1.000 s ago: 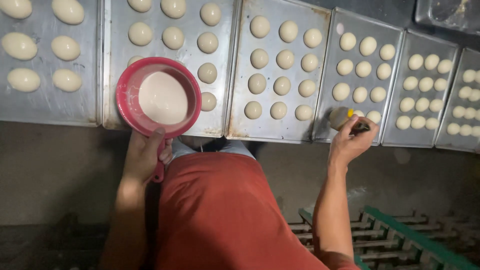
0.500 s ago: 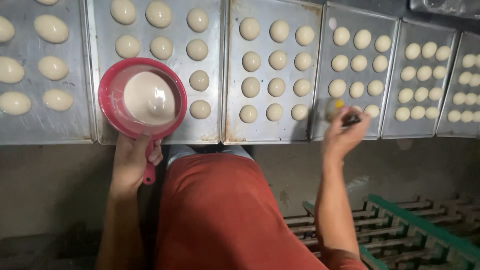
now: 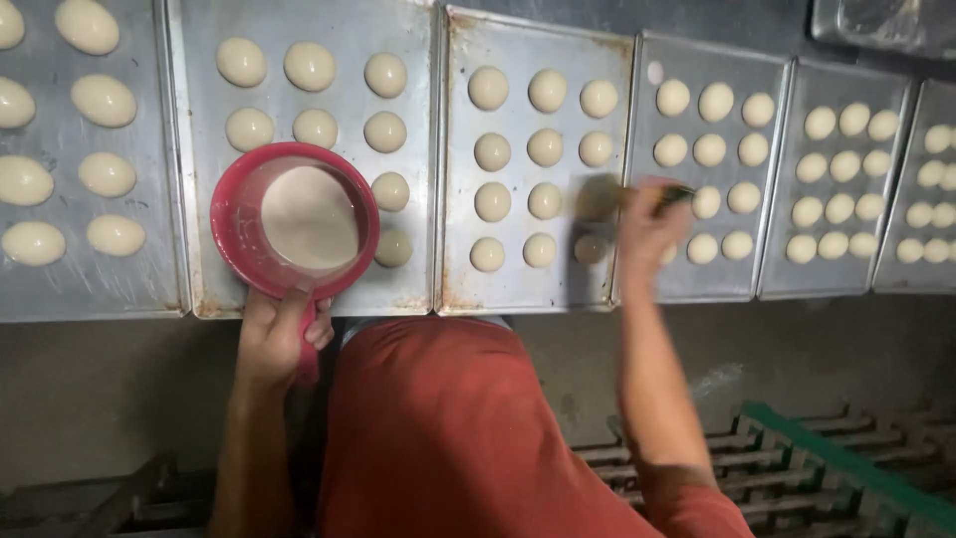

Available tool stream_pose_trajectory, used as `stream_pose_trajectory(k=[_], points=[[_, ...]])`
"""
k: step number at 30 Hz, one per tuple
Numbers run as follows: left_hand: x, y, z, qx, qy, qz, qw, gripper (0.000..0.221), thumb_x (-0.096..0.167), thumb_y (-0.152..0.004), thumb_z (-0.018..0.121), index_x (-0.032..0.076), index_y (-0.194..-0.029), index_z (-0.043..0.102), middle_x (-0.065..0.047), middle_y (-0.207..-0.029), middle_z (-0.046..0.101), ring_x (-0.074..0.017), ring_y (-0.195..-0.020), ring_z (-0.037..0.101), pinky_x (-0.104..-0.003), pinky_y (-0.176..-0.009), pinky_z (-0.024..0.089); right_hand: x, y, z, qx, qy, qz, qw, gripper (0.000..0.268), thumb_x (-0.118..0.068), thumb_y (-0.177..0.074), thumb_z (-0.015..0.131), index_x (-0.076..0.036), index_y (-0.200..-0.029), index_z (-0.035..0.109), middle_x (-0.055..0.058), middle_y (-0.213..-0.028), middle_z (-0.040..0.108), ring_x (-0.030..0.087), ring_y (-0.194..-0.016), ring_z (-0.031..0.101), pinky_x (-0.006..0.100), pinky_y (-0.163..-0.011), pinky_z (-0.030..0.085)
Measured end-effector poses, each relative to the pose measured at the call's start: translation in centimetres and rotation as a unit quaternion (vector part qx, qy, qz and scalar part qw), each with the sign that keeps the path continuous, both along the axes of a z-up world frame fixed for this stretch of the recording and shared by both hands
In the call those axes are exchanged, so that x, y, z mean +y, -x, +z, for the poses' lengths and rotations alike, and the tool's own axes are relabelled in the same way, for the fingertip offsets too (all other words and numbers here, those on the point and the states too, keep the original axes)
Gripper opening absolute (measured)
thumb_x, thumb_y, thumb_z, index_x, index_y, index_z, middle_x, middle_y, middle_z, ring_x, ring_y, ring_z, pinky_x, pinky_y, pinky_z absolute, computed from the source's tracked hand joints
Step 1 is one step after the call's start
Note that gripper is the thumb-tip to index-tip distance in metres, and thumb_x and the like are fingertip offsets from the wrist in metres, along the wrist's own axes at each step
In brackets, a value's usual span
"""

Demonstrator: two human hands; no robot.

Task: Apply a liquid glaze to rounds of dough on baking sheets using a brush.

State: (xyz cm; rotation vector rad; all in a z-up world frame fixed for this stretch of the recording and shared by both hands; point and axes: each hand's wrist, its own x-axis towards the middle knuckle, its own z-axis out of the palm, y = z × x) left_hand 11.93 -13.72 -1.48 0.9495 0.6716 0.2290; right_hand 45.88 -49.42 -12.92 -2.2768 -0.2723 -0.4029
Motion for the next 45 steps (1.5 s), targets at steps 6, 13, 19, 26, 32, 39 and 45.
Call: stream_pose_trajectory(k=[6,13,19,26,32,39,45], points=[[0.4,-0.4,0.0,0.031,0.005,0.02,0.999,0.01,0.01,-0.107,0.045,0.003,-0.11,0.051,-0.008,-0.085,0.056,-0.0109,-0.054,0.044,-0.028,-0.048,0.038,3.4,-2.9,7.4,-0.13,0.023,0.018,0.991,0.013,0.005,-0.092,0.058,-0.002,-0.101,0.062,0.009,-0.096,0.059,0.024,-0.084,0.061,0.036,-0.073,0.049],[0.6,-1.1,1.6,0.063,-0.001,0.039,0.997,0.011,0.007,-0.102,0.045,0.003,-0.11,0.05,-0.007,-0.083,0.056,-0.0108,-0.053,0.045,-0.028,-0.048,0.04,19.6,8.4,9.1,0.024,-0.108,0.289,0.951,0.019,-0.002,-0.086,0.062,-0.004,-0.105,0.064,0.012,-0.096,0.061,0.025,-0.09,0.062,0.035,-0.083,0.051],[0.8,-0.6,-0.5,0.054,-0.01,0.045,0.997,0.012,0.009,-0.105,0.047,-0.002,-0.104,0.051,-0.009,-0.08,0.054,-0.0121,-0.052,0.044,-0.03,-0.047,0.039,2.6,-10.8,1.3,-0.067,-0.015,-0.069,0.995,0.03,-0.027,-0.105,0.069,0.002,-0.096,0.07,0.007,-0.075,0.064,0.017,-0.067,0.056,0.037,-0.06,0.046],[0.7,-1.0,0.8,0.072,0.022,0.058,0.995,0.01,0.011,-0.103,0.047,0.002,-0.105,0.051,-0.007,-0.079,0.055,-0.0111,-0.051,0.043,-0.028,-0.046,0.038,9.8,-9.2,6.6,-0.224,-0.005,0.094,0.97,0.015,0.004,-0.092,0.057,0.005,-0.107,0.061,0.018,-0.1,0.055,0.029,-0.09,0.058,0.039,-0.079,0.05],[0.2,-1.2,1.1,0.096,0.002,0.066,0.993,0.012,0.013,-0.103,0.048,0.002,-0.105,0.051,-0.007,-0.079,0.054,-0.0111,-0.051,0.043,-0.028,-0.045,0.037,24.8,2.1,7.9,-0.043,-0.083,0.335,0.937,0.03,0.006,-0.08,0.06,-0.004,-0.107,0.065,0.014,-0.1,0.06,0.032,-0.097,0.063,0.039,-0.089,0.052],[-0.9,-0.9,1.0,0.066,-0.001,0.075,0.995,0.01,0.011,-0.103,0.047,0.002,-0.105,0.05,-0.009,-0.077,0.054,-0.0125,-0.049,0.043,-0.03,-0.045,0.038,10.1,-14.3,3.4,-0.061,-0.087,-0.031,0.994,0.021,-0.019,-0.101,0.067,0.0,-0.101,0.059,0.014,-0.09,0.063,0.023,-0.082,0.06,0.037,-0.077,0.053],[-1.9,0.3,-0.6,0.037,-0.008,0.068,0.997,0.011,0.006,-0.102,0.044,-0.001,-0.108,0.049,-0.009,-0.081,0.055,-0.0117,-0.052,0.045,-0.03,-0.048,0.039,10.9,-10.4,3.2,-0.167,-0.008,0.099,0.981,0.018,0.003,-0.092,0.056,-0.002,-0.109,0.06,0.017,-0.101,0.059,0.031,-0.094,0.061,0.042,-0.087,0.052]])
